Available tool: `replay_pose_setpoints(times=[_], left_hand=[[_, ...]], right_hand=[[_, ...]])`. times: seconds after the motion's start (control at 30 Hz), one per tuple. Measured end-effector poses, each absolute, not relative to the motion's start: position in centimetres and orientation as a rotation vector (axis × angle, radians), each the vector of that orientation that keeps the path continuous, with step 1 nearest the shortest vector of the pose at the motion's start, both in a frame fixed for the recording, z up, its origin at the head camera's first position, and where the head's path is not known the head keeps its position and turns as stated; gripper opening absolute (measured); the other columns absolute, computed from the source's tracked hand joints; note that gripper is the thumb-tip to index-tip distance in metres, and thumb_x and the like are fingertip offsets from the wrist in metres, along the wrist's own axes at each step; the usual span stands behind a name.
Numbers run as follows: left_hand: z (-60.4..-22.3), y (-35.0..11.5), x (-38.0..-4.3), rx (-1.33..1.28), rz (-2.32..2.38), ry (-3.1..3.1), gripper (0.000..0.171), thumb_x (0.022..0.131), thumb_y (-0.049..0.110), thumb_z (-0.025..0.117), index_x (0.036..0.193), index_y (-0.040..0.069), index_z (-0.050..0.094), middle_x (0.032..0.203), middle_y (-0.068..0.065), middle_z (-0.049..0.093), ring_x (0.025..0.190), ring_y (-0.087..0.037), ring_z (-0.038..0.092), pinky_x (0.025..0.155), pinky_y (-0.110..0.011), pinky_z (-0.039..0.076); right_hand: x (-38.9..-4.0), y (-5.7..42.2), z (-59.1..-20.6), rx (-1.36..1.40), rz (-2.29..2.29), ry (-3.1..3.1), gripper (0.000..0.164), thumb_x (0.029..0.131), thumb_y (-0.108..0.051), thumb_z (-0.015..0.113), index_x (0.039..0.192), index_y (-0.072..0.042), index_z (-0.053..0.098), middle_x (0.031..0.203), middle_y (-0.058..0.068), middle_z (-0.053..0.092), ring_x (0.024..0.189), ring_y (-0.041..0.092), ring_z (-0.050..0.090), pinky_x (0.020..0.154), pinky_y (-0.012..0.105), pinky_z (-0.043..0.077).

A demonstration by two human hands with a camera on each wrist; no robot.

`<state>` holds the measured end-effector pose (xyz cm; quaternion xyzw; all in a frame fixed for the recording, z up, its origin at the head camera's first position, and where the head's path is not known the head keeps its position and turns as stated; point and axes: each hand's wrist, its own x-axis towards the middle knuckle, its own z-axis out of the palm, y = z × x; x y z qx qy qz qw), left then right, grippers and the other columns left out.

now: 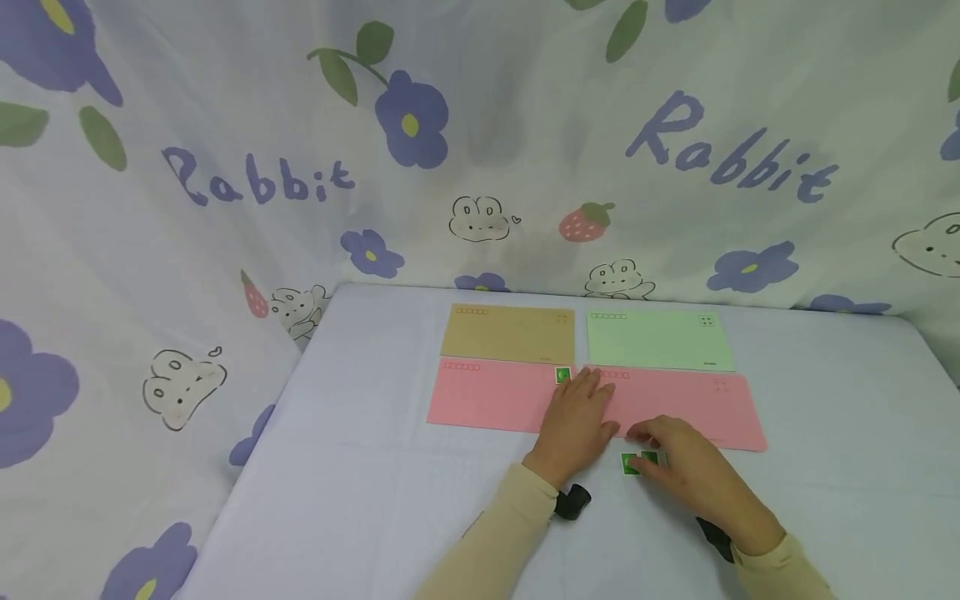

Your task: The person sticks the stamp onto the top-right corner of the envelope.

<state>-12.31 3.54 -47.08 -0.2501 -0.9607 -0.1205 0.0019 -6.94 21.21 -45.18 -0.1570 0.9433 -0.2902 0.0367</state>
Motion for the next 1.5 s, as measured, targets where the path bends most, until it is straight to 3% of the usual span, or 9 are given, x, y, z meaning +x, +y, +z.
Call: replay_pose_setpoints(times=[0.9, 1.5], left_hand=[[-47.03, 3.89, -11.99, -0.826, -0.243, -3.055, 0.047, 0.098, 0.037, 0.066, 0.139, 0.015, 0.062, 0.153, 0.001, 0.048, 0.145, -0.013, 0.038, 0.12, -0.038, 0.028], [-47.06, 3.94, -11.97, -0.843, -0.219, -3.039, 0.046, 0.098, 0.037, 0.066, 0.138, 0.014, 0.063, 0.152, 0.0, 0.049, 0.144, -0.014, 0.039, 0.119, -0.039, 0.031]], right_hand=[[-6.92, 21.13, -45.92, -0.508, -0.744, 2.941, 0.022, 0.079, -0.009, 0.083, 0.099, -0.007, 0.072, 0.094, -0.003, 0.063, 0.091, 0.019, 0.06, 0.083, 0.043, 0.054], [-7.13, 21.07, -46.0, -0.497, -0.787, 2.924, 0.018, 0.081, -0.005, 0.081, 0.088, -0.013, 0.066, 0.085, -0.007, 0.061, 0.085, 0.013, 0.057, 0.076, 0.039, 0.053]])
